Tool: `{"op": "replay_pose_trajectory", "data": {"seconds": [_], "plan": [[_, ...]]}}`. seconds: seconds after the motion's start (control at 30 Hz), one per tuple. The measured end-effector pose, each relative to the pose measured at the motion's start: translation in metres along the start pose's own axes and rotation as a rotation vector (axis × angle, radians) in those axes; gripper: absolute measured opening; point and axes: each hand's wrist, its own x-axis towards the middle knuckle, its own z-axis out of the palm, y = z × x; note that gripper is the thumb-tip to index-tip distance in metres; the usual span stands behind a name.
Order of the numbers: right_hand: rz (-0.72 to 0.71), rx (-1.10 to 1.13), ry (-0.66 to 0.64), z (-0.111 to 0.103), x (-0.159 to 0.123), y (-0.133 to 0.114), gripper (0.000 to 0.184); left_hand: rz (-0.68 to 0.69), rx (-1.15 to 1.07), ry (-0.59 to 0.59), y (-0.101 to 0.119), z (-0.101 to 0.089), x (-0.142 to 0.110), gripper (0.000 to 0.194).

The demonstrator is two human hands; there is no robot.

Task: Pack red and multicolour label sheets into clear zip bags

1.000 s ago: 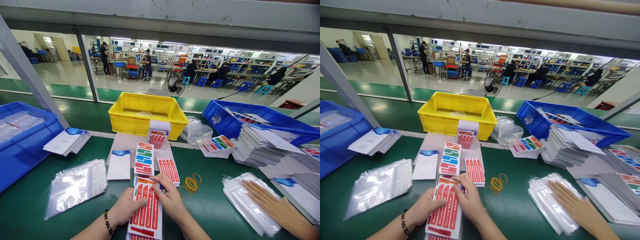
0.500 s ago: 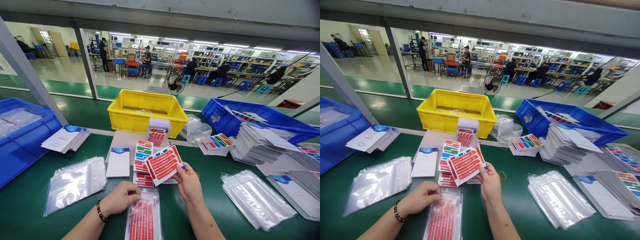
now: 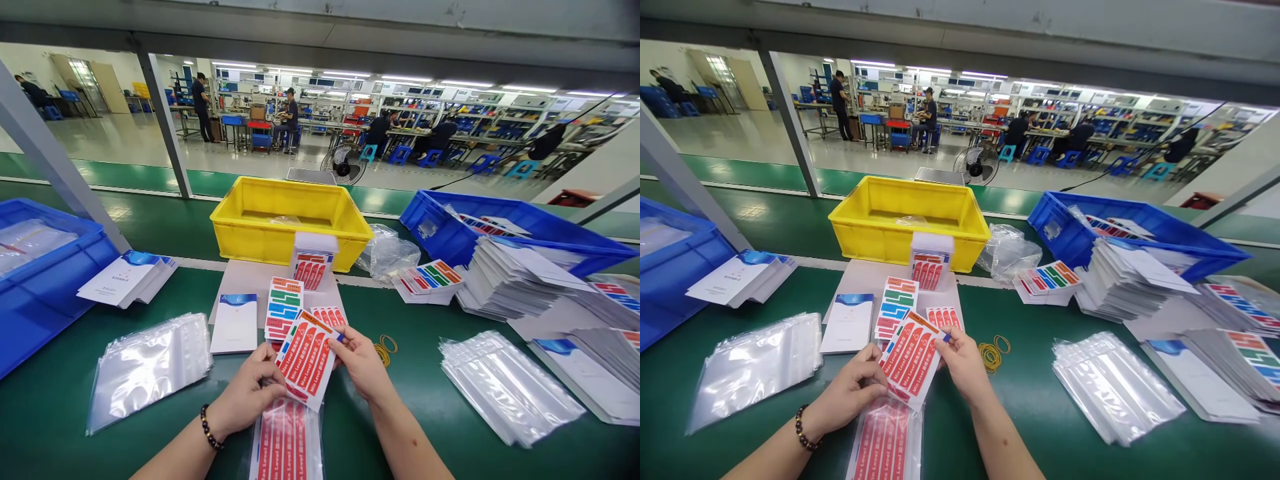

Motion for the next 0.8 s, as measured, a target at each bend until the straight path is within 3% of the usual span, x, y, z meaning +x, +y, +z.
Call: {"op": "replay_pose_trajectory", "data": {"seconds": [0.27,0.47,0.63,0.7,0.8], "plan": [[0.024,-0.046,-0.008,-0.007,0.001,-0.001,0.044,0.017,-0.039,-0.094,0.003,0.000,-0.003,0.010],[0.021,-0.174,-0.119,-0.001,-0.003,0.006,0.036,0.036,-0.009,-0.081,0.006,0.004,-0.002,0.011],[-0.033,-0.252,-0.234,0.011,-0.013,0.009,0.031,-0.046,-0.027,0.021,0.004,0.007,-0.001,0.012],[-0.110,-0.390,-0.325,0.016,-0.017,0.006,0.016,-0.044,-0.049,0.092,0.002,0.009,-0.001,0.013],[-0.182,-0.525,-0.481,0.020,-0.022,0.001,0.019,-0.031,-0.096,0.194,-0.001,0.012,-0.001,0.015]]}}
